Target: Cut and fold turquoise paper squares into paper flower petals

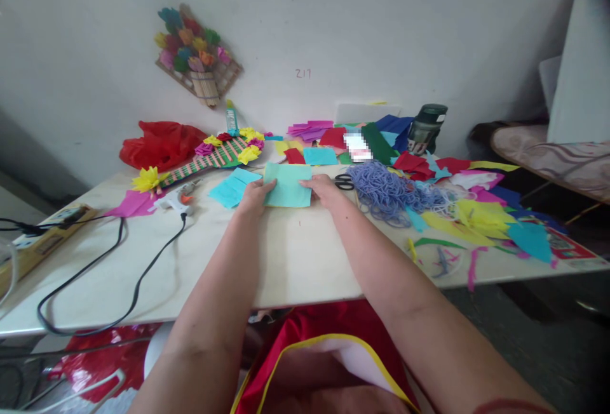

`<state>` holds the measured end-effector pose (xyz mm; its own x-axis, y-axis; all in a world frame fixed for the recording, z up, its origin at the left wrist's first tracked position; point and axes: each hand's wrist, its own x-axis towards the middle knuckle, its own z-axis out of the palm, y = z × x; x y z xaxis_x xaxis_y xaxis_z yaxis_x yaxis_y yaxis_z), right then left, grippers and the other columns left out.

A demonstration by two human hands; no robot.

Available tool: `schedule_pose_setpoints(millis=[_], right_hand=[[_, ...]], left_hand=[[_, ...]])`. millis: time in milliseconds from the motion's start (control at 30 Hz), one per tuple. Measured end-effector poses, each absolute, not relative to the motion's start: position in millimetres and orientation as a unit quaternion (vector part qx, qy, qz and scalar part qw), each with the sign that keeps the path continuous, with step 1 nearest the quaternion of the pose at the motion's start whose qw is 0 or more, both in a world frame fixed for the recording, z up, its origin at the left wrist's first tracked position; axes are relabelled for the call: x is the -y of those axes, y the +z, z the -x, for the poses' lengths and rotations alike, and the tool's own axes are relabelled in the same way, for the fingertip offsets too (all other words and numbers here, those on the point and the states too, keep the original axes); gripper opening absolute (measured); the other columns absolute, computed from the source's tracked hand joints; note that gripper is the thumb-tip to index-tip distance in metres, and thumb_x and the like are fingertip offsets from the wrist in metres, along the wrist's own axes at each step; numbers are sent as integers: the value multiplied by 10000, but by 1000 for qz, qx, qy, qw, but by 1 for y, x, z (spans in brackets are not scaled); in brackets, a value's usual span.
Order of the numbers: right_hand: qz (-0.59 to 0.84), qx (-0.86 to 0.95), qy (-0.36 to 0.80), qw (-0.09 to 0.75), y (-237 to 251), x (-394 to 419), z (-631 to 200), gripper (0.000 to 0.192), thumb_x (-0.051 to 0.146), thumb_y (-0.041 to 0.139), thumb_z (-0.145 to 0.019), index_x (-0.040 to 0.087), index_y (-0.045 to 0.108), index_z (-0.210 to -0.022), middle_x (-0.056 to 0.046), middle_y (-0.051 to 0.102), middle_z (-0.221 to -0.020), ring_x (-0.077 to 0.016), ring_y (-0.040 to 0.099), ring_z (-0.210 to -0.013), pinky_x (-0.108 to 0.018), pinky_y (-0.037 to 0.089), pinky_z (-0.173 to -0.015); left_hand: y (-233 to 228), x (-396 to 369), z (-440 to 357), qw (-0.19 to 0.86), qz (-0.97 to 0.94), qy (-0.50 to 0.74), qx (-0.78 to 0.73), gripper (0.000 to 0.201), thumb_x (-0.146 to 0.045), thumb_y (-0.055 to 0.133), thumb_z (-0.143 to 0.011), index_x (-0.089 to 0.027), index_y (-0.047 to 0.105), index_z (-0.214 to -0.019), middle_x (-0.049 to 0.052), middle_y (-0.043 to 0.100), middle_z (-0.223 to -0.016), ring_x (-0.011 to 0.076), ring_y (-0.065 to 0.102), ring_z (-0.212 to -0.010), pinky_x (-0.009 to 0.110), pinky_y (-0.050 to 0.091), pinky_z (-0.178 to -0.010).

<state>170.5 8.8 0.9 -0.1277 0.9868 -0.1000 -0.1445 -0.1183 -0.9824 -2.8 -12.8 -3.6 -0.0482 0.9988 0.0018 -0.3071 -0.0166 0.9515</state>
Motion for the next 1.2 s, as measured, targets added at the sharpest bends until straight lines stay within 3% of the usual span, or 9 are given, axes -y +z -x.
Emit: schedule_pose_setpoints(millis=[567, 1033, 1200], right_hand=[[434, 523, 526, 511, 1, -13, -176, 278, 327, 729, -561, 180, 497, -521, 54, 499, -433, -118, 524, -481, -239, 448, -499], [437, 513, 535, 509, -4, -17, -180, 326, 373, 748, -517, 182, 484, -526, 63, 489, -434, -95, 486, -443, -215, 396, -445], [451, 515, 538, 491, -2, -16, -181, 339, 396, 739, -528, 176, 482, -530, 57, 486, -433, -74, 439, -398, -193, 300, -373]], left_hand=[[-5, 12, 2, 539, -431, 594, -412, 405, -361, 768, -515, -110, 653, -811, 66, 674, -662, 236, 649, -714, 350, 510, -677], [-5, 13, 1, 545, -423, 596, -411, 347, -316, 769, -514, -124, 657, -780, 68, 679, -686, 242, 645, -767, 345, 505, -686], [-4, 14, 2, 548, -419, 599, -407, 342, -309, 771, -508, -124, 658, -772, 70, 680, -685, 243, 646, -756, 348, 507, -688]])
